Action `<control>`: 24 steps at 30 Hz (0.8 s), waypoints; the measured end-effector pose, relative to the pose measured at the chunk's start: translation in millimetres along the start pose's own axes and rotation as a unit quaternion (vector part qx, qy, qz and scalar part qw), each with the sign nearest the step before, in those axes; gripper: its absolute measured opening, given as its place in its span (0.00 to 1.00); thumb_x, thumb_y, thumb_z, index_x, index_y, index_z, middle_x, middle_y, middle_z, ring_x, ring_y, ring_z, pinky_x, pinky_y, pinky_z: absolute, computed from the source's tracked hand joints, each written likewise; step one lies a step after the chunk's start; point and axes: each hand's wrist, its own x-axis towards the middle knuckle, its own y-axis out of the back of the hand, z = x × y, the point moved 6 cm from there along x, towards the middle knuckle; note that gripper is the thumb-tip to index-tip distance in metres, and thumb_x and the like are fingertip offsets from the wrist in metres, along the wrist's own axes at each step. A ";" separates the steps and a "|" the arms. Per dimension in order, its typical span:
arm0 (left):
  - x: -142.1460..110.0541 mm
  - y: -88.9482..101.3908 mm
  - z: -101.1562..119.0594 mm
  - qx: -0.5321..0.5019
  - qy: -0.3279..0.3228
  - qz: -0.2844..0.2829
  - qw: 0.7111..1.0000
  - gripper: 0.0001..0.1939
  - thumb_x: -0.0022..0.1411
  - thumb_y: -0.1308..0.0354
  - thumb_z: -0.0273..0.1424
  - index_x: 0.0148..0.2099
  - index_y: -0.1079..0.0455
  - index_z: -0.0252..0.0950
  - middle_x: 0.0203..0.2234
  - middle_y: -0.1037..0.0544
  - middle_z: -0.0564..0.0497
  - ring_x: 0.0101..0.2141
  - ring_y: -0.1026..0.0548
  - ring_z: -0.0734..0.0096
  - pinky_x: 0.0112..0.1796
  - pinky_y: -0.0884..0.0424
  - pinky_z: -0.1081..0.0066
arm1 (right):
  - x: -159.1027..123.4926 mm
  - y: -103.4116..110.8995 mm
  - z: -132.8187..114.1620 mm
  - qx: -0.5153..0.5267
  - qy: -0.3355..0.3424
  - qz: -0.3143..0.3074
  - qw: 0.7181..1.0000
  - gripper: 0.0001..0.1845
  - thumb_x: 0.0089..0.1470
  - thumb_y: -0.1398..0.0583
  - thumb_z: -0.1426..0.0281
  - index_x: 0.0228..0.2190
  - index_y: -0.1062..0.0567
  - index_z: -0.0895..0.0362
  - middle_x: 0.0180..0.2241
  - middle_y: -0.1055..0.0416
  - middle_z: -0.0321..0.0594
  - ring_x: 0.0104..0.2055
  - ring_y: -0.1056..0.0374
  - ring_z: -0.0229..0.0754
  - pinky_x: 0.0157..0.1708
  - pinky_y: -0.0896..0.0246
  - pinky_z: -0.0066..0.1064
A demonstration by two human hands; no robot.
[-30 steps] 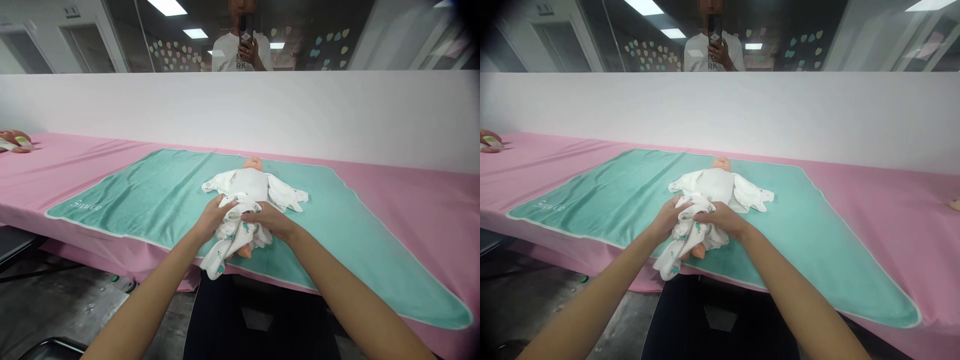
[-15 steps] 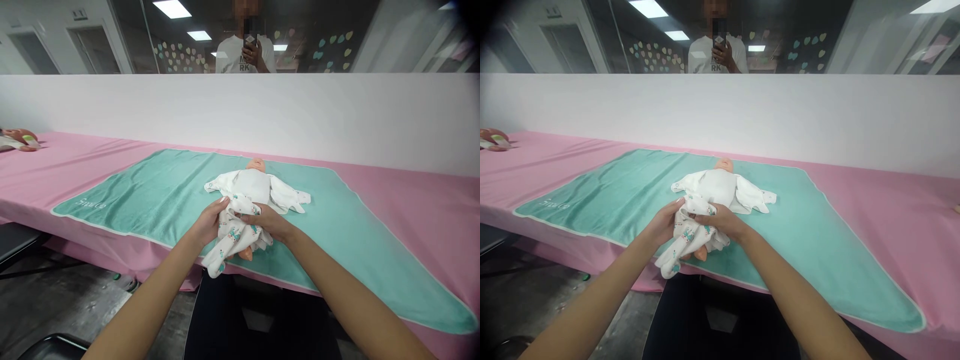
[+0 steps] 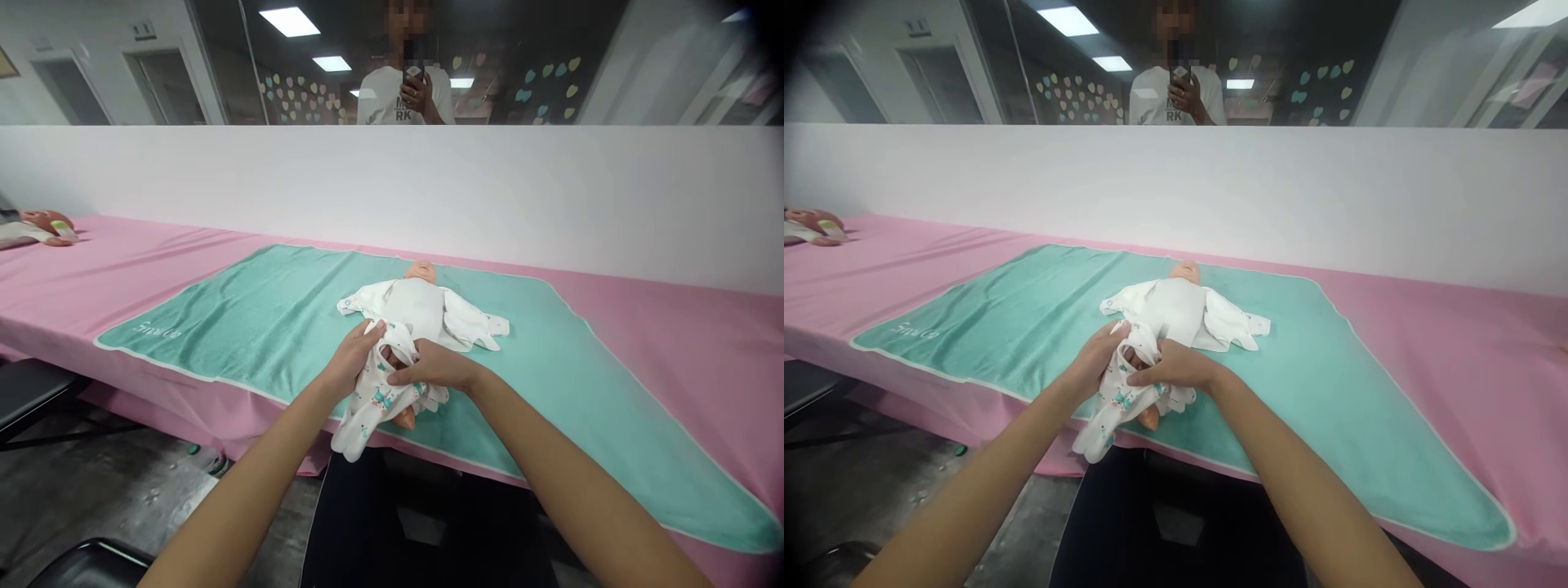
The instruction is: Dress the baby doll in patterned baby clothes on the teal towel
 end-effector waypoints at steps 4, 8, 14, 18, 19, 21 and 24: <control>-1.0 -0.1 -3.9 -0.022 0.007 -0.040 0.999 0.15 0.56 0.43 0.40 0.39 0.30 0.33 0.30 0.25 0.48 0.28 0.29 0.71 0.30 0.34 0.73 | 5.1 3.2 0.2 0.126 0.034 0.047 0.990 0.17 0.44 0.36 0.60 0.33 0.27 0.58 0.30 0.29 0.39 0.34 0.34 0.41 0.36 0.40 0.33; -8.0 6.6 -14.8 0.050 0.075 -0.121 0.989 0.17 0.53 0.40 0.38 0.42 0.29 0.33 0.31 0.24 0.46 0.28 0.28 0.69 0.28 0.35 0.73 | 7.4 12.6 14.5 0.214 0.059 0.115 0.968 0.17 0.44 0.36 0.59 0.33 0.28 0.58 0.28 0.30 0.38 0.29 0.34 0.38 0.32 0.39 0.31; -1.7 11.2 -10.7 -0.006 0.001 -0.056 0.998 0.16 0.49 0.37 0.31 0.41 0.29 0.32 0.33 0.23 0.46 0.32 0.26 0.64 0.33 0.34 0.70 | 6.3 -4.1 8.0 0.081 0.002 0.011 0.997 0.20 0.40 0.34 0.59 0.35 0.26 0.57 0.31 0.28 0.39 0.33 0.33 0.41 0.32 0.39 0.31; -1.9 8.5 -12.5 -0.054 -0.012 -0.057 0.997 0.14 0.52 0.40 0.32 0.42 0.29 0.33 0.34 0.23 0.46 0.31 0.27 0.66 0.32 0.33 0.70 | 9.1 -6.4 1.8 0.052 0.010 0.017 0.998 0.18 0.40 0.34 0.60 0.31 0.25 0.59 0.30 0.28 0.39 0.33 0.34 0.41 0.32 0.40 0.30; -3.5 8.0 -14.4 -0.036 0.006 -0.076 0.996 0.15 0.52 0.40 0.33 0.43 0.29 0.33 0.33 0.23 0.46 0.30 0.27 0.67 0.31 0.34 0.71 | 10.0 -3.0 2.2 0.085 0.024 0.039 0.995 0.18 0.41 0.35 0.60 0.31 0.26 0.59 0.30 0.28 0.39 0.32 0.34 0.41 0.33 0.40 0.31; -7.4 6.5 -19.9 0.024 0.056 -0.127 0.990 0.17 0.50 0.37 0.32 0.43 0.29 0.31 0.31 0.23 0.46 0.28 0.27 0.67 0.29 0.35 0.71 | 10.9 3.3 5.7 0.153 0.044 0.073 0.985 0.19 0.42 0.36 0.58 0.32 0.26 0.59 0.28 0.29 0.39 0.30 0.34 0.40 0.32 0.39 0.31; -5.6 9.0 -19.7 0.053 0.053 -0.122 0.990 0.19 0.47 0.36 0.29 0.43 0.29 0.31 0.30 0.23 0.46 0.28 0.27 0.66 0.29 0.35 0.72 | 11.3 2.4 10.6 0.174 0.038 0.056 0.982 0.21 0.42 0.36 0.56 0.34 0.26 0.58 0.28 0.28 0.39 0.29 0.34 0.40 0.31 0.39 0.32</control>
